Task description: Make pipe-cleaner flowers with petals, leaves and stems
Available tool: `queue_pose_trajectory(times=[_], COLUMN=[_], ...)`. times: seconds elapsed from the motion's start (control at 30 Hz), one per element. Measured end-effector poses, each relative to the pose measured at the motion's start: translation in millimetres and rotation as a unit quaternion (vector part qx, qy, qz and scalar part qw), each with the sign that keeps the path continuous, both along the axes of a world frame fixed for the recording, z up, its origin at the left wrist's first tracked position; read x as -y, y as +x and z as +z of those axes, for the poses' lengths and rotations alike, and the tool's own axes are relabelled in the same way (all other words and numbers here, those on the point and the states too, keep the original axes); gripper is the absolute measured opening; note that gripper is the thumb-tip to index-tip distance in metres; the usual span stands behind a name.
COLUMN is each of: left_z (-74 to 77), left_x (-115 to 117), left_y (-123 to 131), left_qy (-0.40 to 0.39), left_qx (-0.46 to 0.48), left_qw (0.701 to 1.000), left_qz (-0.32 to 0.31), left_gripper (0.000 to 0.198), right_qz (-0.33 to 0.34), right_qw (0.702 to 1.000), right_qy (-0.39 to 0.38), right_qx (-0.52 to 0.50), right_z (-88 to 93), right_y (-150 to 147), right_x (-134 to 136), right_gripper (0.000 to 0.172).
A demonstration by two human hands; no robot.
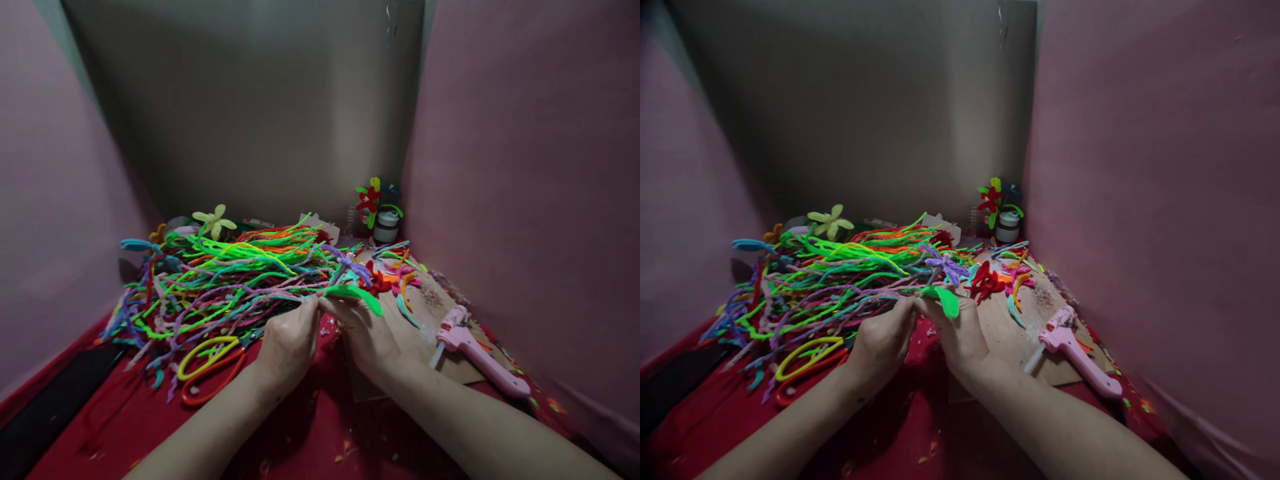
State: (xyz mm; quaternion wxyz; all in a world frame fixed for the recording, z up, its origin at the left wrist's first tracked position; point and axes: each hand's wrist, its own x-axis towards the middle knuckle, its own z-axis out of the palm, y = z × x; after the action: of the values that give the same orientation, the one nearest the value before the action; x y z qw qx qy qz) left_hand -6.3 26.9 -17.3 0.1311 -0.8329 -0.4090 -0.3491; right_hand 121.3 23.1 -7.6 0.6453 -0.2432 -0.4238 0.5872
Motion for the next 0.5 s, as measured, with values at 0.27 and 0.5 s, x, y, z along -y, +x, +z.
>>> queue_pose_trajectory(times=[0.27, 0.5], left_z=[11.2, 23.2], left_x=[6, 7], left_y=[4, 7], left_qy=[-0.222, -0.392], left_qx=[0.253, 0.439], left_qw=[0.940, 0.796], left_qz=[-0.058, -0.145], left_gripper=[0.014, 0.019], right_qz=[-0.040, -0.034], right_qw=[0.997, 0.994], right_qy=[0.038, 0.042], right_qx=[0.057, 0.094], right_z=[10.6, 10.7], right_y=[1, 6], right_x=[1, 3], right_gripper=[0.015, 0.006])
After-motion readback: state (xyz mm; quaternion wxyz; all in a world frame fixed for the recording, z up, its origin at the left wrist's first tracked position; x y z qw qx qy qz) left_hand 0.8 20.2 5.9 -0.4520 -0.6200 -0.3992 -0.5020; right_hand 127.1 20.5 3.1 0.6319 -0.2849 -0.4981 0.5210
